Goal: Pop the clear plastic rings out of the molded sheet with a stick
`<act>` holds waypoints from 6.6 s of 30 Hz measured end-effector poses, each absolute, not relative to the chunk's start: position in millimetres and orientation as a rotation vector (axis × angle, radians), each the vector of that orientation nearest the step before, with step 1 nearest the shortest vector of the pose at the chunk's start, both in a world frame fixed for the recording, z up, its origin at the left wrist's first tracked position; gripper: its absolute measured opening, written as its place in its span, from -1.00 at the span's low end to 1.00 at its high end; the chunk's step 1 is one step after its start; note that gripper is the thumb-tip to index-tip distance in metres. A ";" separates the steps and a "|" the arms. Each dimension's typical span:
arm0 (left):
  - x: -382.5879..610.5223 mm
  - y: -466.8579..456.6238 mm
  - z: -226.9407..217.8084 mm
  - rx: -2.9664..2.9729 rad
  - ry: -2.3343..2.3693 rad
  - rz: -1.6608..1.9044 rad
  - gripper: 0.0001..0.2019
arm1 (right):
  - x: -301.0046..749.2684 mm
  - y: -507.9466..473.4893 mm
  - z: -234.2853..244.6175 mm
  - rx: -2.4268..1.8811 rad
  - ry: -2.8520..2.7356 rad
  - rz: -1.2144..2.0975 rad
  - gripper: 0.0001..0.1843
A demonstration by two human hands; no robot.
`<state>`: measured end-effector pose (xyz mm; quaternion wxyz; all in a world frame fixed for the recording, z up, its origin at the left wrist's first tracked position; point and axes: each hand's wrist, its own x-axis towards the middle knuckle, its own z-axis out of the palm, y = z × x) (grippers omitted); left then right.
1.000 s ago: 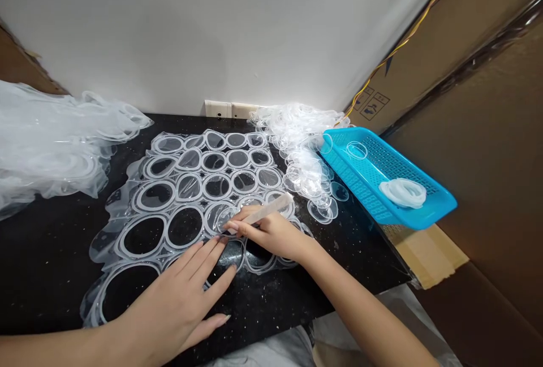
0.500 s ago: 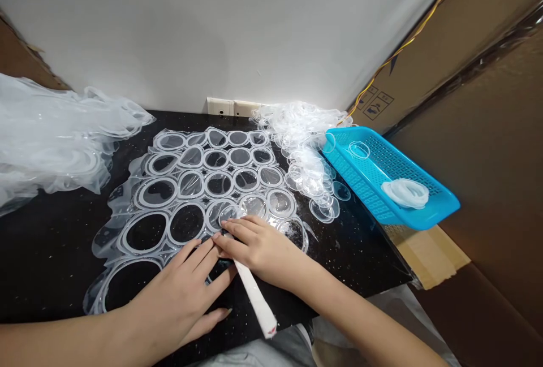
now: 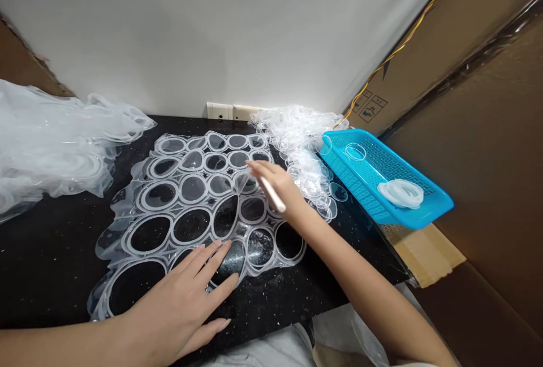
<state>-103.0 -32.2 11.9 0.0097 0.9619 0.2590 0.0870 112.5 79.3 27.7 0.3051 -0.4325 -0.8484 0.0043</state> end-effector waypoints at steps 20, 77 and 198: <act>-46.0 -18.7 13.4 2.998 0.916 0.213 -0.42 | 161.8 39.9 38.2 -1.269 -2.067 0.960 -0.59; -41.1 -15.1 3.0 3.132 0.925 0.647 -0.62 | 160.9 83.2 26.4 -1.092 -2.232 -0.033 -0.66; -2.3 63.0 27.8 2.848 0.826 -0.002 -0.52 | 214.6 124.1 15.1 -1.348 -1.913 -0.224 -0.73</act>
